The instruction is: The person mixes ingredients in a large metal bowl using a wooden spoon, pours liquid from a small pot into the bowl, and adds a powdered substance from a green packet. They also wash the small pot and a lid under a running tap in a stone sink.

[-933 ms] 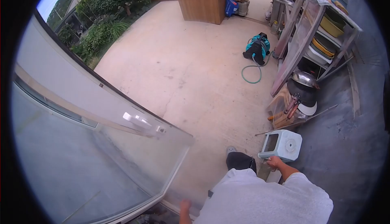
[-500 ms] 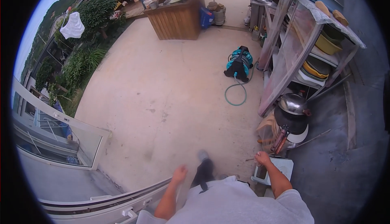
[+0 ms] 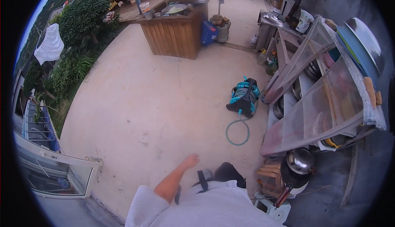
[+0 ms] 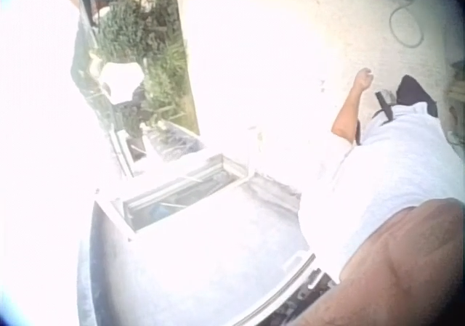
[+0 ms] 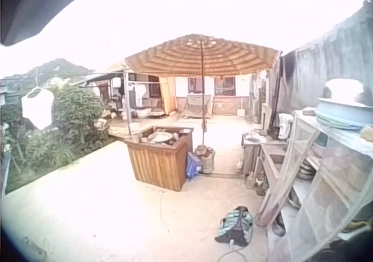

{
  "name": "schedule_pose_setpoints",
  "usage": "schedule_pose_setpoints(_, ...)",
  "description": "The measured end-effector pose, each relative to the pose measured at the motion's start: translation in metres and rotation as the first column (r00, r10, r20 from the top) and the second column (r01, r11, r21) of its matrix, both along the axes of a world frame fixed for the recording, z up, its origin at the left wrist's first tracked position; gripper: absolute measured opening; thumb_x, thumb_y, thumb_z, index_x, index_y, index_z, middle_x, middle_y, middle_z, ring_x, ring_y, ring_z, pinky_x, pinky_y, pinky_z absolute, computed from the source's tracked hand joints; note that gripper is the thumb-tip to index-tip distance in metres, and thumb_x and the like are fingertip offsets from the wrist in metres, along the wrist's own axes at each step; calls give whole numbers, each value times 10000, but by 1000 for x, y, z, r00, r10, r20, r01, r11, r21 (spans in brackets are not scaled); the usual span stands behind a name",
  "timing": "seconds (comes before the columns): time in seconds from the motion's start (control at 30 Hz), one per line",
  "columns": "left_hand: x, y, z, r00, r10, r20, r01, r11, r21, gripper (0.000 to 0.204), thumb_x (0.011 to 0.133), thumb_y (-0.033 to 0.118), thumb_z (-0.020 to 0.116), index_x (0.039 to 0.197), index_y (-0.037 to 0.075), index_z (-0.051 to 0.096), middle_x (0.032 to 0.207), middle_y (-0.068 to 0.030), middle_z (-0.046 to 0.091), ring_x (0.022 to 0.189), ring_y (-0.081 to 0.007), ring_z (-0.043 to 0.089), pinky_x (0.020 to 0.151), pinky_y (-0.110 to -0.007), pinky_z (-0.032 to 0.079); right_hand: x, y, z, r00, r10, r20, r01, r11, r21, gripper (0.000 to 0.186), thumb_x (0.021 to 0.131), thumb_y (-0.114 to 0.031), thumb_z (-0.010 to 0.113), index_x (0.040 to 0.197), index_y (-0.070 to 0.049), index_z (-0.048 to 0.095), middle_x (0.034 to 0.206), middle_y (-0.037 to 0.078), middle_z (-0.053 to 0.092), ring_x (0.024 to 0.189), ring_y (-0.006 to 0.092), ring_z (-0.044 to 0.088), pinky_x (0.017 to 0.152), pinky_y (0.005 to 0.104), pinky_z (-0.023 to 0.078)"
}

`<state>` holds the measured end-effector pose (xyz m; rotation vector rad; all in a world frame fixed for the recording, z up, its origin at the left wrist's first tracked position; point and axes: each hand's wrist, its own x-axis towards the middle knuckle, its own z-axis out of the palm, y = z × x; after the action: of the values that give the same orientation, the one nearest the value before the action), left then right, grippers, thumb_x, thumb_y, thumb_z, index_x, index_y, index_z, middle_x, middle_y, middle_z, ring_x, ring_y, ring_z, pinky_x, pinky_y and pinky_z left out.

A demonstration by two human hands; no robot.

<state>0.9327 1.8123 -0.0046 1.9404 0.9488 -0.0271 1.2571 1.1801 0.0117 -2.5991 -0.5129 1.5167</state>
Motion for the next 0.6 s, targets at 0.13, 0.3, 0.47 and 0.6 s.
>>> schedule_pose_setpoints(0.13,103,218,18,994,-35,102,35,999,2,449,1021,291,719,1364,2,705,1083,-175,798,999,-291,768,924,-418,610,76,248,-26,998,-29,-58,30,999,26,333,940,-307,802,892,20,760,829,189,782,677,323,754,590,502,595)
schedule_pose_setpoints(0.3,103,433,-25,976,216,-33,-216,976,8,440,999,313,699,1349,52,747,1242,-235,778,1199,-418,727,1069,-479,569,207,572,-63,994,-62,-90,74,989,131,299,964,-260,792,907,33,766,809,189,777,607,316,738,524,503,588)
schedule_pose_setpoints(0.47,70,620,-21,977,211,-41,-213,977,-28,185,946,73,719,1091,-35,758,812,-103,714,646,-202,651,541,-357,515,474,1053,-38,977,89,192,-152,928,341,318,917,-333,797,948,-17,812,849,137,801,717,276,781,650,441,619)
schedule_pose_setpoints(0.6,85,740,-7,371,884,-284,-851,202,-484,170,974,-2,681,1142,-27,693,863,-157,699,648,-225,620,521,-347,471,566,1431,41,929,228,292,-341,834,433,341,959,-370,756,1039,-39,778,891,172,793,798,331,793,737,464,620)
